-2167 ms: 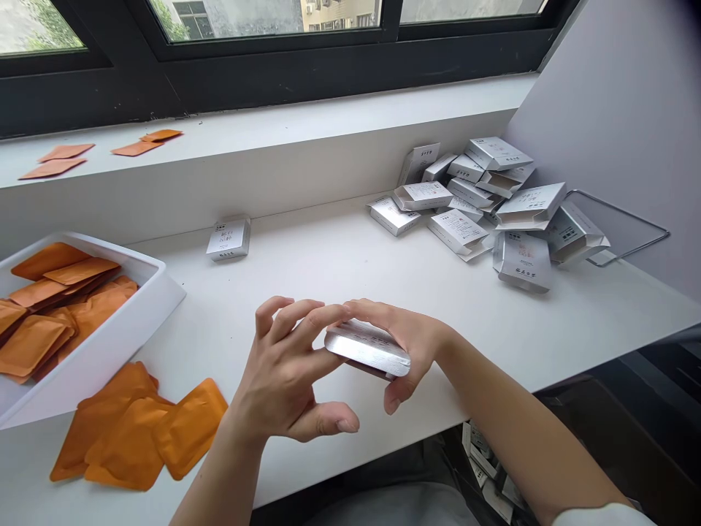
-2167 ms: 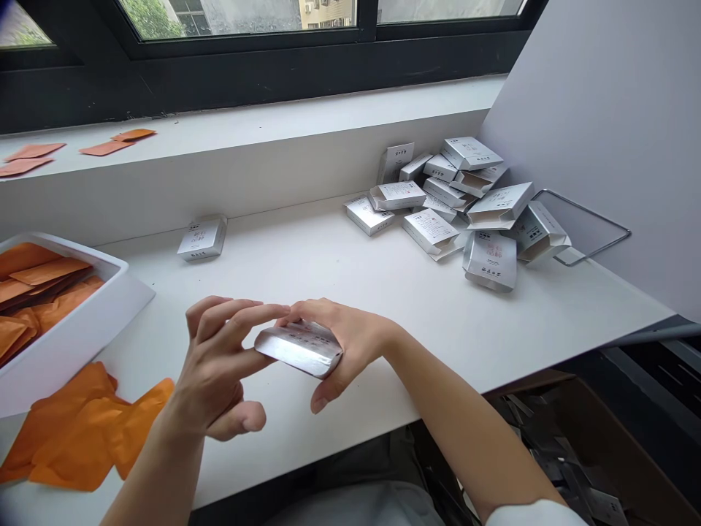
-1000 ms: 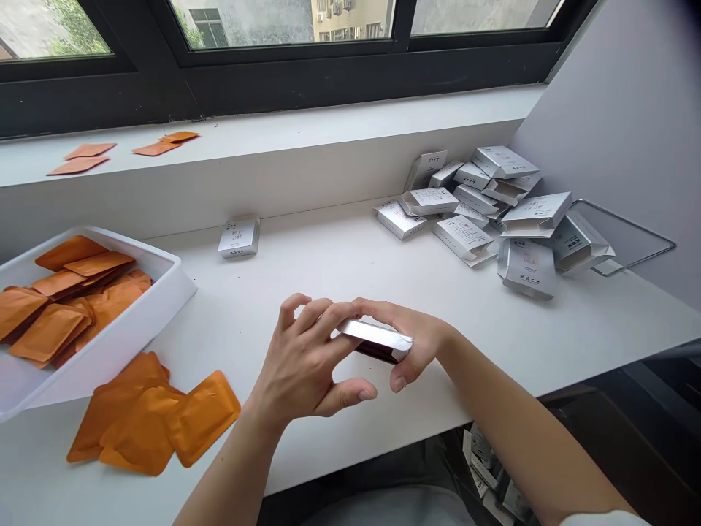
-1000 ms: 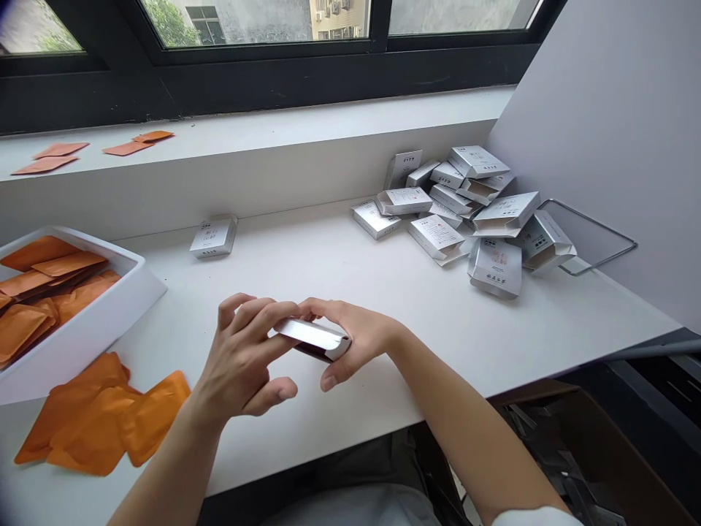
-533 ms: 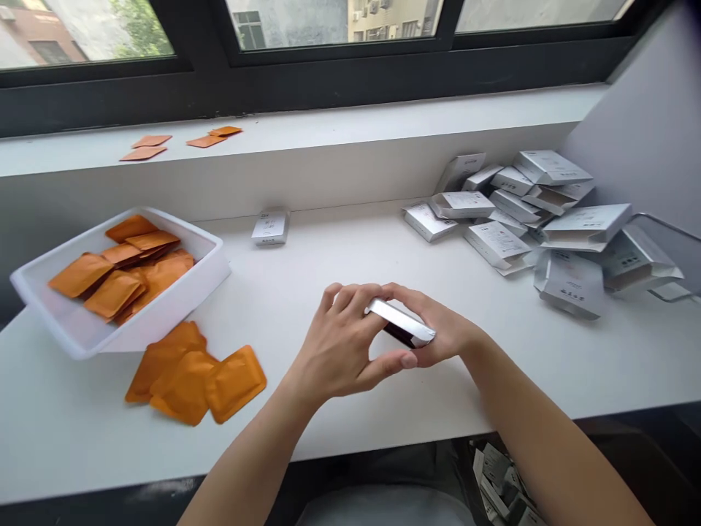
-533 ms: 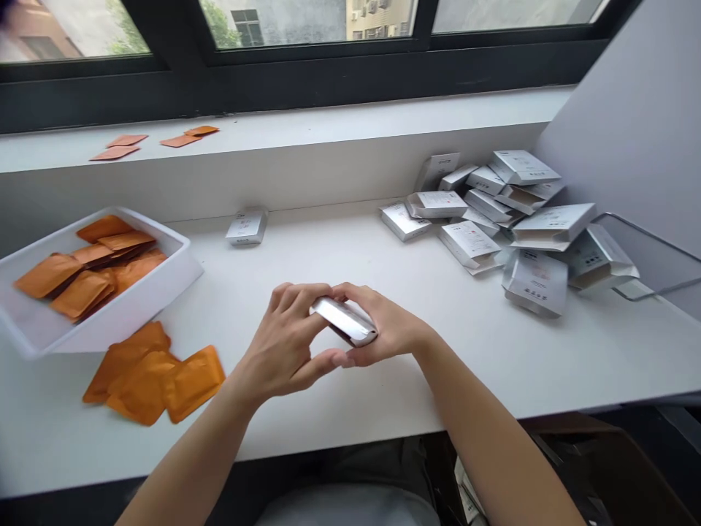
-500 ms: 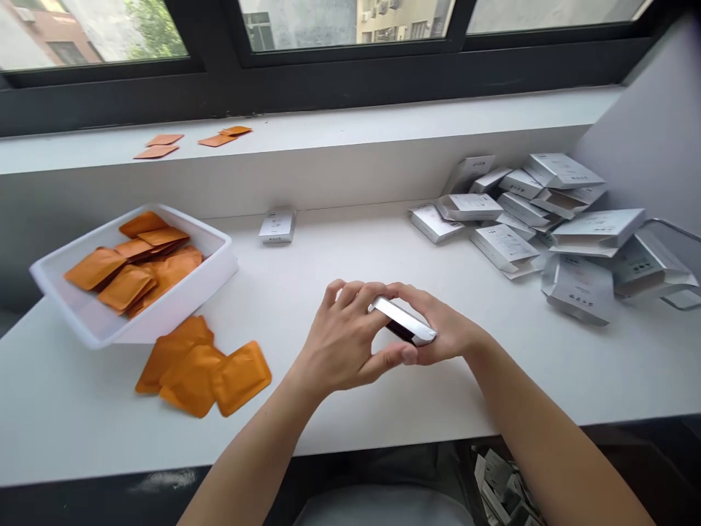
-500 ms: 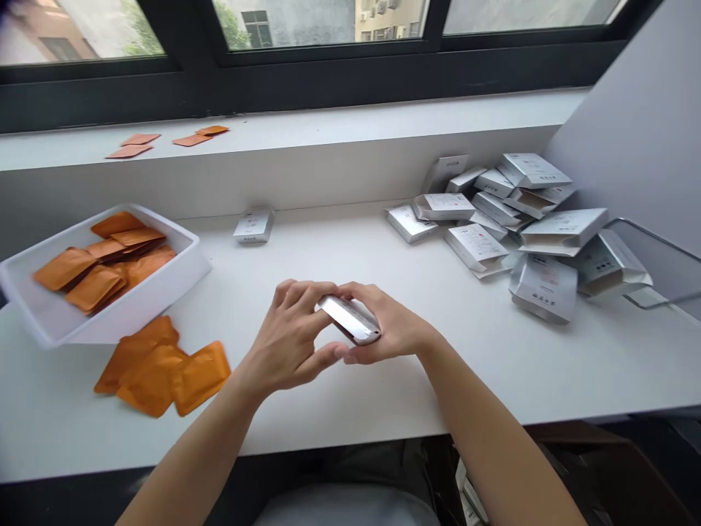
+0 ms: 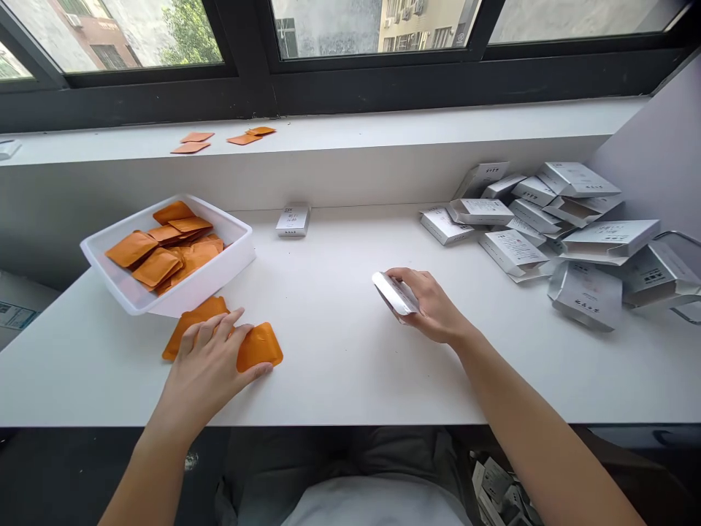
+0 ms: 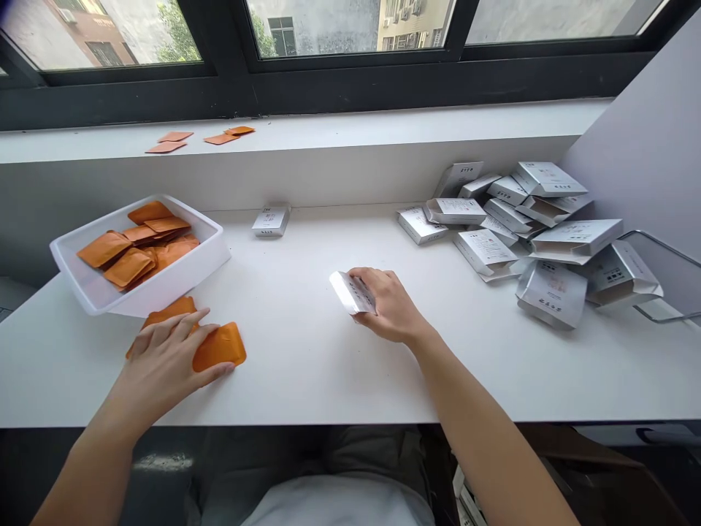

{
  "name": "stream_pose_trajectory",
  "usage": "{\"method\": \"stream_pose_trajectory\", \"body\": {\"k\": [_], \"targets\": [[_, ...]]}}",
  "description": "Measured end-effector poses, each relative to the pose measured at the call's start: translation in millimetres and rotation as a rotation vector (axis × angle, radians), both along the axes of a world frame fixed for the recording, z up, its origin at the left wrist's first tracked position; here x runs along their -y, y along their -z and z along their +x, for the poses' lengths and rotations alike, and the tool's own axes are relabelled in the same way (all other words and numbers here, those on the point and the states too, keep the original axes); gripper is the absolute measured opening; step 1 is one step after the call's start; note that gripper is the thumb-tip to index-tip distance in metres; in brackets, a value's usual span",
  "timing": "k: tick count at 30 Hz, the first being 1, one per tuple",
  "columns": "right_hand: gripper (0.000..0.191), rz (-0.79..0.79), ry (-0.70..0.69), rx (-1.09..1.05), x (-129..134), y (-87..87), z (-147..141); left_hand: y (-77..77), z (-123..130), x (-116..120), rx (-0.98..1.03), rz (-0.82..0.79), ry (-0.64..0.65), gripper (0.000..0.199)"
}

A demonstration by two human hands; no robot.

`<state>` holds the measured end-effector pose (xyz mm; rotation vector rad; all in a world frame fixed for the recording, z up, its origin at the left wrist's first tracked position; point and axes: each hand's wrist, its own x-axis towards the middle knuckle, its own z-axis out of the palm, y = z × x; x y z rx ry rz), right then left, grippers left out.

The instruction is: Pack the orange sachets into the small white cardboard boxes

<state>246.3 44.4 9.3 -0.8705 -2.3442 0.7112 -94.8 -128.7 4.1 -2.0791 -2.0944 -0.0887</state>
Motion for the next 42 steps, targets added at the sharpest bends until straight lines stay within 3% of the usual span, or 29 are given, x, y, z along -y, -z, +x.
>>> {"method": "stream_pose_trajectory", "body": {"k": [4, 6, 8, 11, 13, 18, 23, 26, 30, 33, 37, 42], "targets": [[0.057, -0.162, -0.023, -0.162, 1.7, -1.8, -4.0, -3.9, 12.8, -3.3, 0.180, 0.060, 0.003, 0.033], [0.055, -0.287, -0.018, -0.261, 1.4, -3.0, -2.9, -11.8, 28.5, -10.4, 0.296, 0.128, 0.071, 0.017], [0.054, -0.373, -0.015, -0.329, 1.2, -3.7, -1.5, -22.4, 49.2, -22.0, 0.382, 0.217, 0.258, 0.008], [0.056, -0.462, -0.028, -0.363, 1.9, -3.8, -0.6, -40.0, 83.9, -47.6, 0.414, 0.427, 0.595, 0.022], [0.061, -0.501, -0.053, -0.365, 2.5, -3.4, -0.9, -48.4, 103.6, -66.8, 0.420, 0.584, 0.726, 0.021], [0.061, -0.384, -0.193, -0.341, 2.6, -3.1, -2.5, -46.7, 128.2, -98.0, 0.399, 0.762, 0.820, 0.016], [0.061, -0.247, -0.196, -0.278, 5.8, -9.0, -4.9, -35.7, 140.5, -96.4, 0.195, 0.872, 0.916, 0.017], [0.061, -0.250, -0.216, -0.254, 8.7, -11.8, -5.8, -29.3, 146.4, -92.0, 0.190, 0.822, 1.003, 0.017], [0.062, -0.240, -0.219, -0.235, 9.3, -11.7, -4.6, -18.7, 142.1, -92.7, 0.401, 0.627, 0.858, 0.020], [0.055, -0.295, -0.253, -0.257, 8.7, -12.1, -4.3, -16.9, 133.7, -94.0, 0.438, 0.451, 0.831, 0.021], [0.050, -0.360, -0.287, -0.272, 9.9, -13.8, -6.2, -27.5, 122.1, -87.6, 0.505, 0.299, 0.792, 0.028], [0.051, -0.170, -0.249, -0.208, 11.3, -10.9, -8.9, -44.3, 112.5, -78.7, 0.450, 0.157, 0.775, 0.036]]}}
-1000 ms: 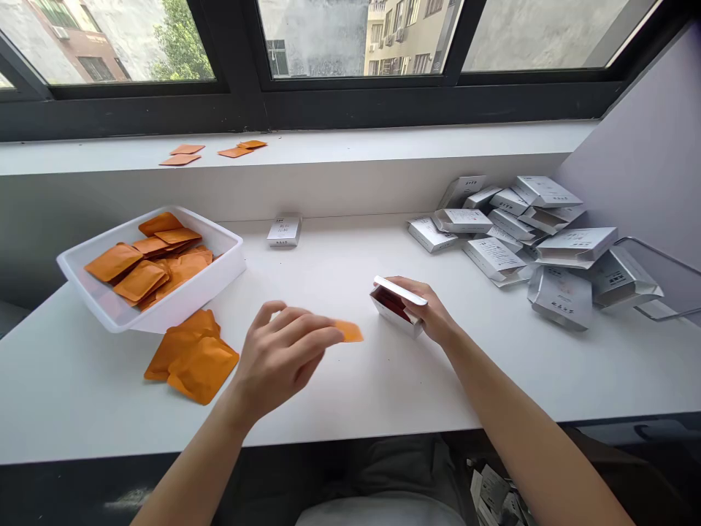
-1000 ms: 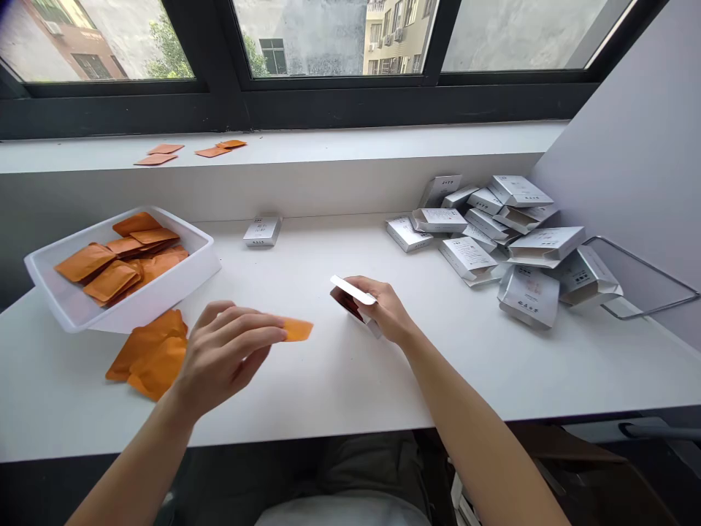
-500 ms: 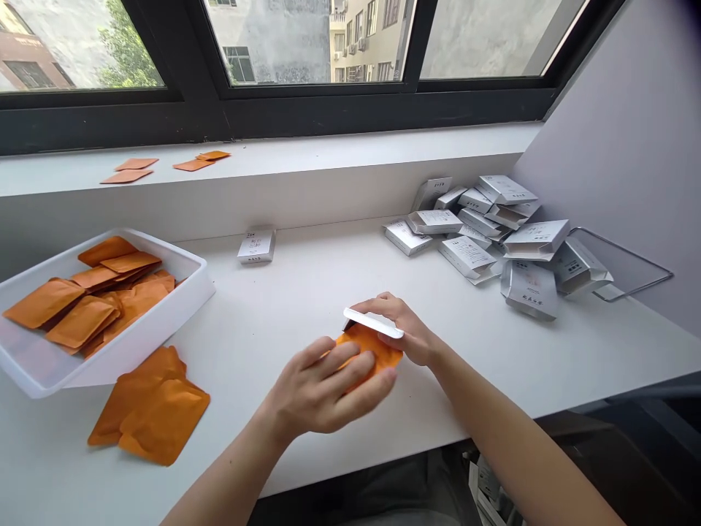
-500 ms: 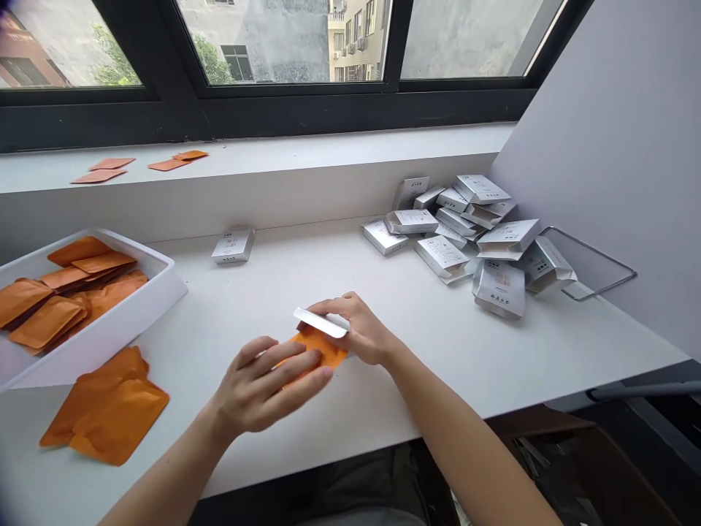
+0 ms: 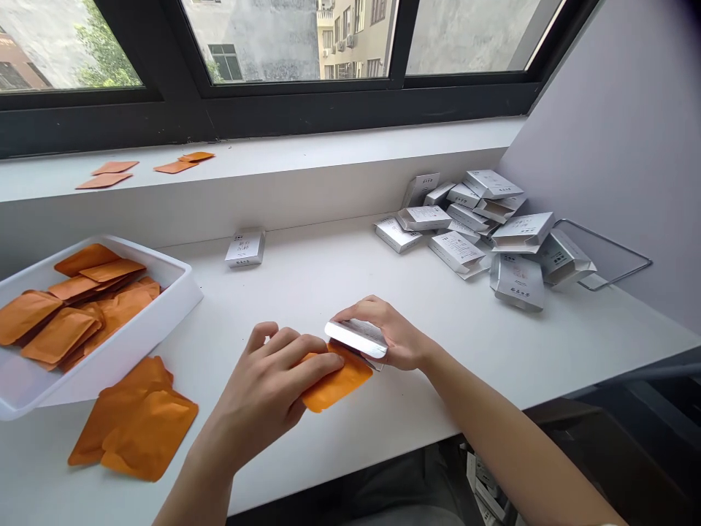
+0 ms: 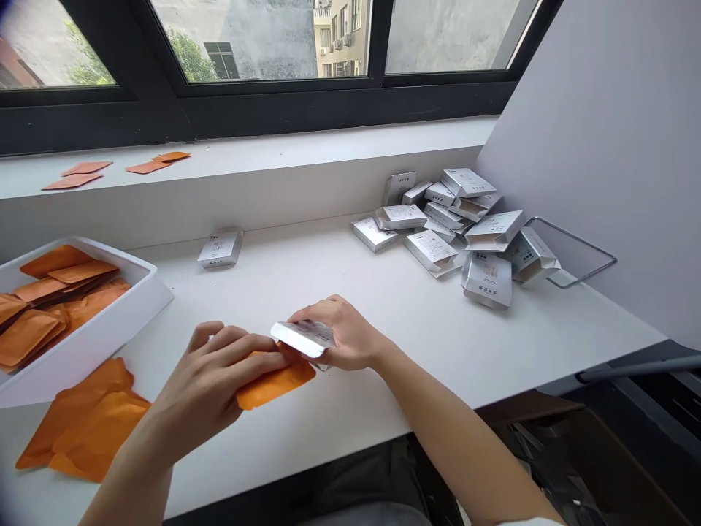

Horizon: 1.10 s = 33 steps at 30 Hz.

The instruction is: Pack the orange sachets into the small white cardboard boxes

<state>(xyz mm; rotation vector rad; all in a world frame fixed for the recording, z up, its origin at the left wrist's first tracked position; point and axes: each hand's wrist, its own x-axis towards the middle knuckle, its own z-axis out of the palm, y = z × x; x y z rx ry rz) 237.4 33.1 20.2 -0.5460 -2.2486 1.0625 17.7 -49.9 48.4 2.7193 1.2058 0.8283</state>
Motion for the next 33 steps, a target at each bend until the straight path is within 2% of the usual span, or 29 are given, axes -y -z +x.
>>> {"method": "stream_pose_trajectory", "body": {"k": [5, 11, 16, 20, 25, 29, 33], "targets": [[0.052, 0.082, 0.023, 0.061, -1.6, 4.2, -0.6, -15.9, 7.3, -7.2, -0.187, -0.100, 0.031, 0.034], [0.066, 0.079, 0.058, 0.029, -4.0, 6.3, 1.7, -34.6, 27.1, -12.5, -0.364, -0.025, -0.042, 0.017], [0.070, 0.068, 0.061, -0.009, -5.4, 8.2, 2.7, -42.0, 39.7, -6.4, -0.487, 0.043, -0.111, 0.018], [0.064, 0.039, 0.053, -0.044, -5.8, 8.2, 3.2, -47.8, 40.3, -5.5, -0.555, 0.056, -0.103, 0.020], [0.045, 0.015, 0.047, -0.050, -6.2, 7.7, 3.4, -43.4, 38.1, -10.9, -0.610, 0.117, -0.081, 0.025], [0.033, -0.132, -0.018, -0.070, -3.2, 4.8, 2.3, -36.2, 41.8, -10.9, -0.704, 0.200, -0.132, 0.020], [0.029, -0.240, 0.082, -0.048, 3.2, -1.5, -0.2, -32.1, 46.7, -7.2, -0.831, 0.329, -0.159, 0.017]]}}
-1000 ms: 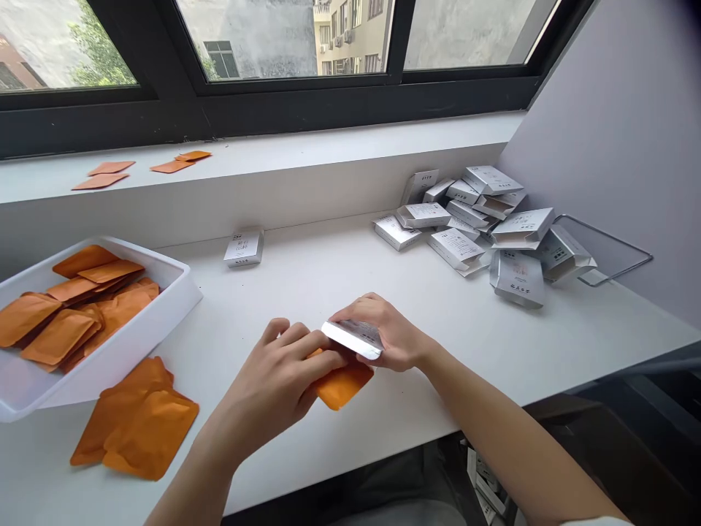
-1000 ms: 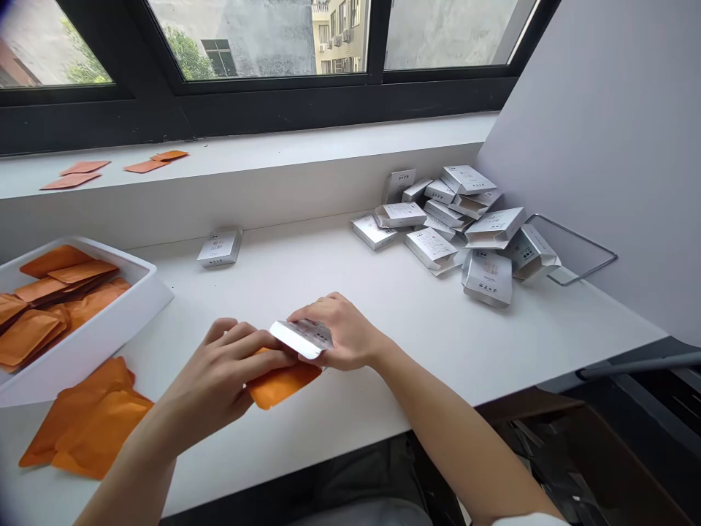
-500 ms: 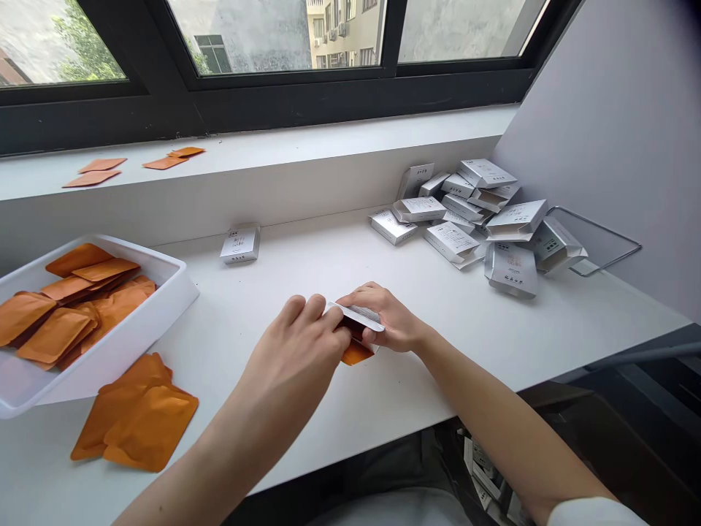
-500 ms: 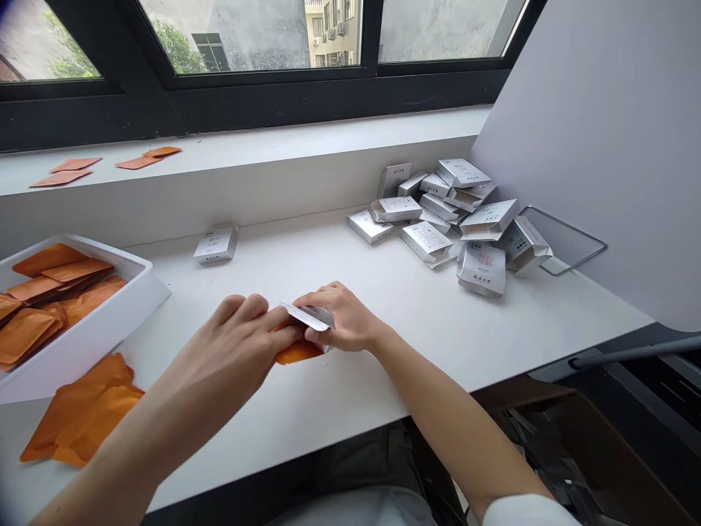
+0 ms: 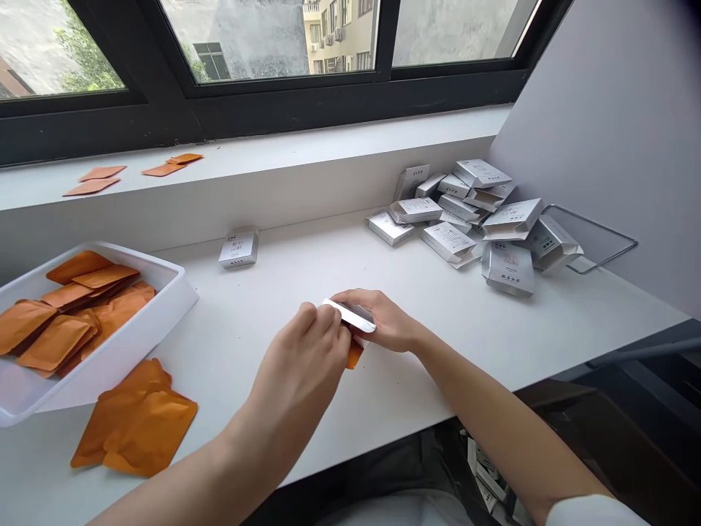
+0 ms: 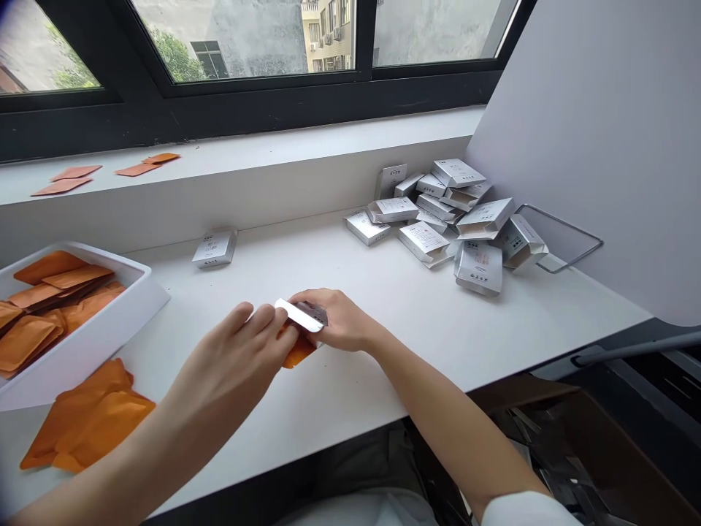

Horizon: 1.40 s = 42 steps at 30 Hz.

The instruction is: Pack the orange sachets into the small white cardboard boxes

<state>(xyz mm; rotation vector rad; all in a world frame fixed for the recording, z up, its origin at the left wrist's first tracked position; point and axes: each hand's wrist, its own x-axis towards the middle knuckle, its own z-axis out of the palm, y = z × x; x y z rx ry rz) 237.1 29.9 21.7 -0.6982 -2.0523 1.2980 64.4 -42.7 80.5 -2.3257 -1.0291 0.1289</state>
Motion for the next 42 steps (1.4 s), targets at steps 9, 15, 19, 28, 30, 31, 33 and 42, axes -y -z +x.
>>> {"method": "stream_pose_trajectory", "body": {"k": [9, 15, 19, 28, 30, 31, 33, 42], "targets": [[0.038, -0.189, 0.035, 0.028, 0.8, -0.8, 1.4, 2.2, -3.9, -1.6, 0.028, 0.095, 0.058, 0.021], [0.047, -0.139, -0.090, -0.085, -7.0, 3.8, 7.6, 0.5, -12.9, -1.8, 0.094, 0.045, 0.125, 0.026], [0.052, -0.147, -0.161, -0.046, -7.3, 0.0, 8.8, -5.0, -15.1, -3.5, 0.144, -0.022, 0.096, 0.030], [0.053, -0.376, -0.236, -0.051, -7.5, -1.8, 11.0, -13.1, 9.3, -7.5, 0.104, -0.043, 0.078, 0.017], [0.049, -0.407, -0.264, -0.093, -8.3, -1.2, 10.7, -12.9, 12.0, -8.0, 0.075, -0.037, 0.050, 0.014], [0.047, -0.424, -0.282, -0.120, -8.9, -0.3, 10.6, -12.5, 12.7, -8.8, 0.064, -0.039, 0.031, 0.012], [0.045, -0.427, -0.301, -0.151, -10.1, 2.5, 10.4, -10.9, 13.3, -10.9, 0.053, -0.034, -0.006, 0.011], [0.061, -0.275, -0.323, -0.110, -14.7, 8.8, 13.6, -11.0, -0.1, -18.9, 0.176, -0.074, 0.142, 0.023]]}}
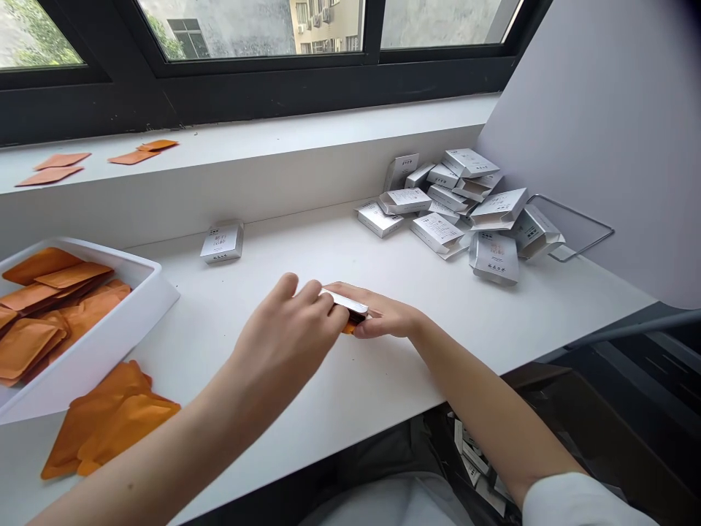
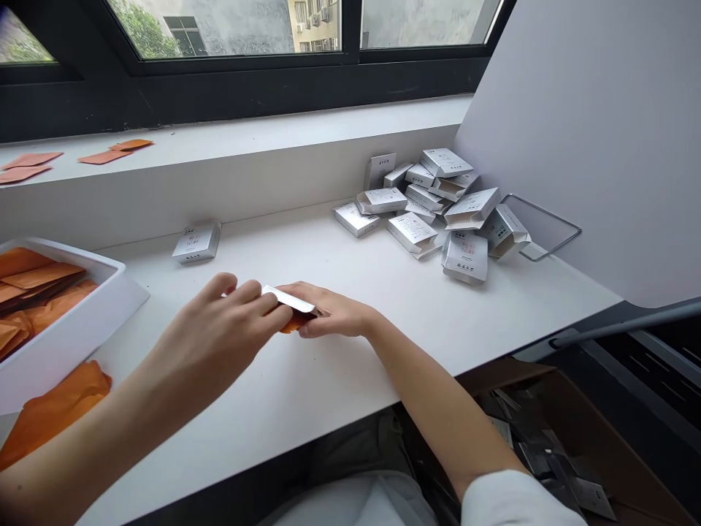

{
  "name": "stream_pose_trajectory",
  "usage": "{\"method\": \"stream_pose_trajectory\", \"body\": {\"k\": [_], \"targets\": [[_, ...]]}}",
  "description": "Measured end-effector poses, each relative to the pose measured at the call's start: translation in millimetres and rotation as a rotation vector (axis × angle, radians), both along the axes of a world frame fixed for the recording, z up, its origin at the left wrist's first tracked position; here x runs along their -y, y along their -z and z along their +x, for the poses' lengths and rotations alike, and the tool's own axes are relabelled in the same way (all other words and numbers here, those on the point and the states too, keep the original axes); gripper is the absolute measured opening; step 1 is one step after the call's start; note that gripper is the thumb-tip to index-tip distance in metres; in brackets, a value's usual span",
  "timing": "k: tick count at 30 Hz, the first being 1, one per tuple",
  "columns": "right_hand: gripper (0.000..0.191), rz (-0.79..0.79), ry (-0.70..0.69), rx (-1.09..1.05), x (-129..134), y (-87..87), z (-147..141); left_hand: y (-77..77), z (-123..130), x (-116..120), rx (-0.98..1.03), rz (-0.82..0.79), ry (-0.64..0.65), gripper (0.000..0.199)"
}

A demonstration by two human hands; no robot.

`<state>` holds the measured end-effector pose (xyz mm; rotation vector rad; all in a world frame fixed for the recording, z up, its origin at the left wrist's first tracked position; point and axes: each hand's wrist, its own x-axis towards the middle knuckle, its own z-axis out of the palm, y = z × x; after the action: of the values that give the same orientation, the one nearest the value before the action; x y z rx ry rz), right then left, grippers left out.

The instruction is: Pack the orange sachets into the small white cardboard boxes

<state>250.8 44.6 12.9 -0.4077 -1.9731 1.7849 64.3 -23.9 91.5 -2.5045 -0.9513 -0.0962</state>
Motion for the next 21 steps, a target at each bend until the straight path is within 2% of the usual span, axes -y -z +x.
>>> {"method": "stream_pose_trajectory", "body": {"k": [3, 6, 9, 12, 15, 21], "targets": [[0.070, 0.033, 0.009, 0.005, -2.2, 2.6, 0.5, 0.3, -11.1, -2.3, 0.060, -0.074, 0.010, 0.026], [0.067, 0.100, 0.093, -0.015, -2.1, 5.4, -2.4, 4.5, -16.1, 0.6, 0.059, -0.068, 0.021, 0.031], [0.065, 0.208, 0.157, -0.056, -0.8, 7.2, -6.8, 10.6, -9.8, 9.0, 0.012, -0.031, 0.014, 0.029], [0.066, 0.270, 0.169, -0.054, -0.2, 9.0, -9.4, 17.0, 3.0, 17.9, -0.084, 0.012, -0.065, 0.026], [0.069, 0.268, 0.195, -0.064, -0.2, 11.4, -9.6, 22.3, 11.5, 20.7, -0.134, 0.077, -0.111, 0.024], [0.065, 0.229, 0.250, -0.074, 0.4, 13.5, -9.1, 24.3, 6.3, 12.9, -0.029, 0.161, -0.055, 0.023]]}}
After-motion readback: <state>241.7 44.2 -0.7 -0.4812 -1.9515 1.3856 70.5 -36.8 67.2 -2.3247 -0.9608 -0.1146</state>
